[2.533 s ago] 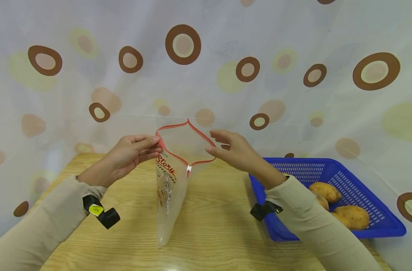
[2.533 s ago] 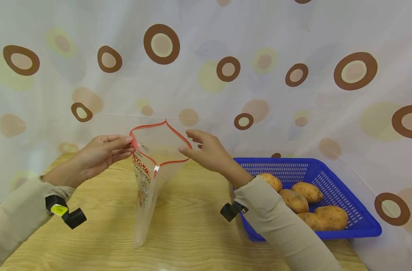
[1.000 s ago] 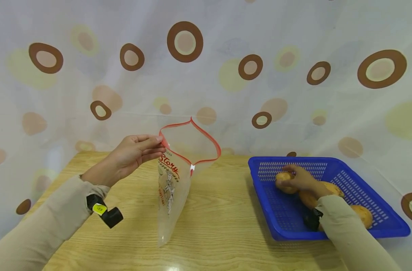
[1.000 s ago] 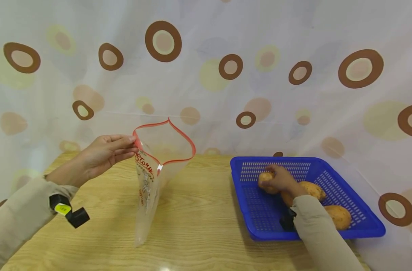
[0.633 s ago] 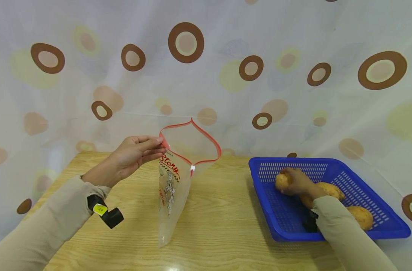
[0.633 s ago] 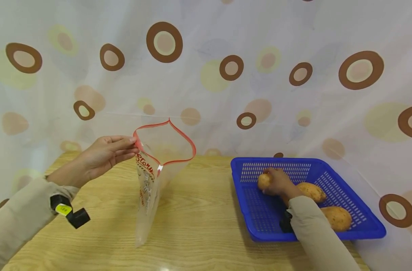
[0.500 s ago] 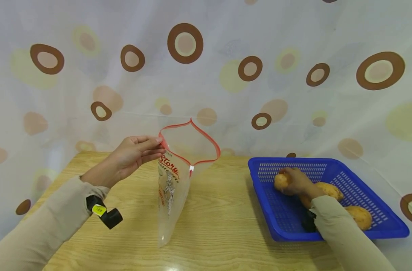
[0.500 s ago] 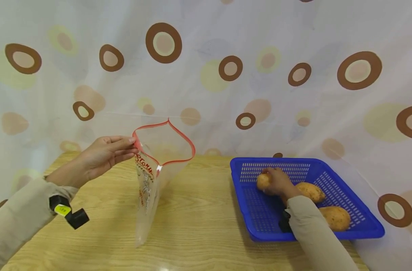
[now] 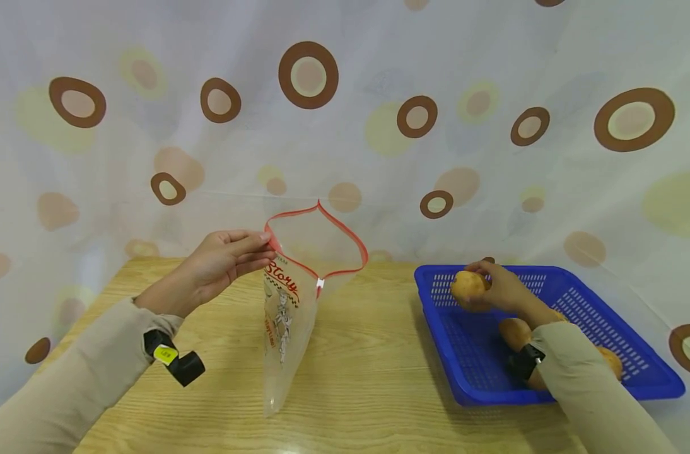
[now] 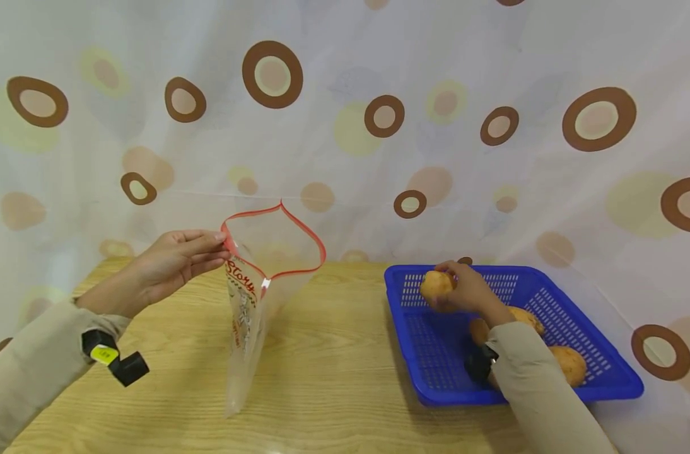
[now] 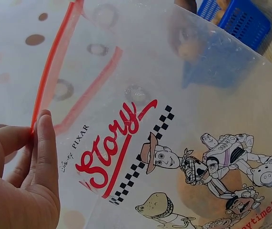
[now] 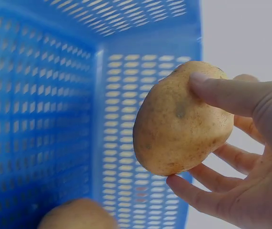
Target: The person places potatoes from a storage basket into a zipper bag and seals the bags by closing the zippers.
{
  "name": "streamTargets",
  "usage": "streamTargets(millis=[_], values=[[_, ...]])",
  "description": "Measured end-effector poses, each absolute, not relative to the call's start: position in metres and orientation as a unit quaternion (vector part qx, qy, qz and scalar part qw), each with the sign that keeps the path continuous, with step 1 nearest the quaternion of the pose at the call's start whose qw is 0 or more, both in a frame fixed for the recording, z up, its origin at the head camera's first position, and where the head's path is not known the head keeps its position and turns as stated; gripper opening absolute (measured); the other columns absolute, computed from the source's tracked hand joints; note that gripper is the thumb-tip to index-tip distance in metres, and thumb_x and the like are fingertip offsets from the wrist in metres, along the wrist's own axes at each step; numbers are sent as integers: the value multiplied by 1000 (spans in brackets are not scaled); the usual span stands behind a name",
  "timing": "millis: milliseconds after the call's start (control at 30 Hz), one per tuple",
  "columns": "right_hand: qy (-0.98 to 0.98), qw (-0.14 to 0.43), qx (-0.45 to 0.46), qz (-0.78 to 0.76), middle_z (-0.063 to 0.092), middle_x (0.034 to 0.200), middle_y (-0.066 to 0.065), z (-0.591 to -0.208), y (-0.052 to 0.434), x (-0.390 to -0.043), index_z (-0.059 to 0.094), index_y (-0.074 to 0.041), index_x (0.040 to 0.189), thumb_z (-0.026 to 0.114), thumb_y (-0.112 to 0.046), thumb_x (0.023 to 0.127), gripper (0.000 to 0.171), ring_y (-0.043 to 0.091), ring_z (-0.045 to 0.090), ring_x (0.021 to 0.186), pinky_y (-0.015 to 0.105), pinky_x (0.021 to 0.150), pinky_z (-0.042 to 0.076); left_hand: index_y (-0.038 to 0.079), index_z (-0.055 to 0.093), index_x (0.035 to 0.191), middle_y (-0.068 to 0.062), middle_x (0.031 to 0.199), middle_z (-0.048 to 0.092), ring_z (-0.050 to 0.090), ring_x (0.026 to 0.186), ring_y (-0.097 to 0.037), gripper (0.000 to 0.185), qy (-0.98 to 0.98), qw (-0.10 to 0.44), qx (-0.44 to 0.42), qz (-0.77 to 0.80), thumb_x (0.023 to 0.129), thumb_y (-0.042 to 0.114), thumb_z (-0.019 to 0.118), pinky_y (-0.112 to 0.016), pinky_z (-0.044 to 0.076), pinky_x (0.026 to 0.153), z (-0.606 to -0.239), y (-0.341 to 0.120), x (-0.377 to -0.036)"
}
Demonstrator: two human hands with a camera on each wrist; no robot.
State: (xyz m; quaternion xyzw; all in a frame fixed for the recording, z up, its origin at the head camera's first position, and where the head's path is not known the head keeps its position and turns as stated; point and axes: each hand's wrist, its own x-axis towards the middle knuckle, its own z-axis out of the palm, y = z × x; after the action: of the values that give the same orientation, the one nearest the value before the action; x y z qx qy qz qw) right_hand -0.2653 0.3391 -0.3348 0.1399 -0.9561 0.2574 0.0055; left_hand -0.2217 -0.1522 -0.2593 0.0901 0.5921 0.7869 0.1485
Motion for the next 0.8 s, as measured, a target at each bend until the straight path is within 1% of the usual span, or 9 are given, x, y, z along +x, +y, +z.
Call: streamTargets(millis=[133, 200, 267, 433, 500, 567, 667, 800], values=[[-951, 9, 141, 274, 53, 123, 31, -320, 331, -261, 47, 5, 131, 78, -21, 82, 63, 46, 54, 107, 53, 85, 54, 7, 68, 96, -5, 89, 71, 69, 84, -11, 10, 593, 149, 91, 786, 96, 10, 59, -20, 58, 82, -259, -152, -222], [-946, 7, 143, 289, 52, 125, 31, -314, 327, -259, 45, 4, 133, 76, -21, 84, 64, 47, 53, 111, 54, 87, 54, 7, 68, 96, -5, 89, 71, 69, 84, -11, 9, 594, 148, 90, 786, 96, 10, 59, -20, 58, 82, -259, -152, -221], [-942, 0, 141, 306, 50, 128, 31, -309, 324, -257, 43, 3, 135, 76, -22, 85, 65, 48, 51, 114, 54, 89, 53, 7, 68, 96, -5, 89, 71, 69, 84, -11, 9, 593, 148, 90, 786, 96, 10, 60, -20, 58, 82, -259, -152, -221], [-925, -23, 141, 351, 42, 136, 31, -297, 314, -254, 38, 1, 140, 73, -23, 87, 68, 48, 48, 118, 51, 88, 55, 7, 69, 95, -5, 87, 71, 69, 83, -11, 10, 590, 149, 92, 789, 96, 9, 59, -20, 58, 82, -259, -151, -221], [-919, -28, 143, 366, 39, 138, 29, -290, 309, -254, 36, 1, 141, 72, -23, 88, 68, 48, 46, 120, 51, 89, 54, 7, 69, 94, -5, 87, 71, 70, 82, -12, 11, 589, 148, 93, 789, 96, 8, 58, -20, 58, 81, -259, -151, -222], [-912, -31, 145, 381, 37, 141, 26, -284, 305, -253, 35, -1, 142, 71, -23, 88, 68, 48, 42, 124, 55, 93, 52, 7, 69, 94, -6, 87, 71, 70, 82, -12, 11, 590, 147, 93, 788, 96, 8, 58, -20, 58, 82, -258, -151, -223], [-907, -28, 150, 394, 35, 143, 23, -274, 297, -253, 33, -4, 144, 71, -26, 89, 70, 47, 39, 127, 58, 97, 48, 7, 69, 94, -6, 87, 71, 70, 82, -12, 12, 593, 147, 94, 786, 97, 7, 57, -21, 58, 82, -257, -150, -224], [-900, -18, 147, 409, 33, 146, 19, -263, 282, -249, 34, -12, 145, 71, -33, 88, 71, 43, 39, 128, 55, 96, 50, 7, 69, 94, -5, 87, 71, 70, 82, -12, 12, 596, 145, 96, 784, 97, 7, 57, -21, 58, 83, -256, -149, -224]])
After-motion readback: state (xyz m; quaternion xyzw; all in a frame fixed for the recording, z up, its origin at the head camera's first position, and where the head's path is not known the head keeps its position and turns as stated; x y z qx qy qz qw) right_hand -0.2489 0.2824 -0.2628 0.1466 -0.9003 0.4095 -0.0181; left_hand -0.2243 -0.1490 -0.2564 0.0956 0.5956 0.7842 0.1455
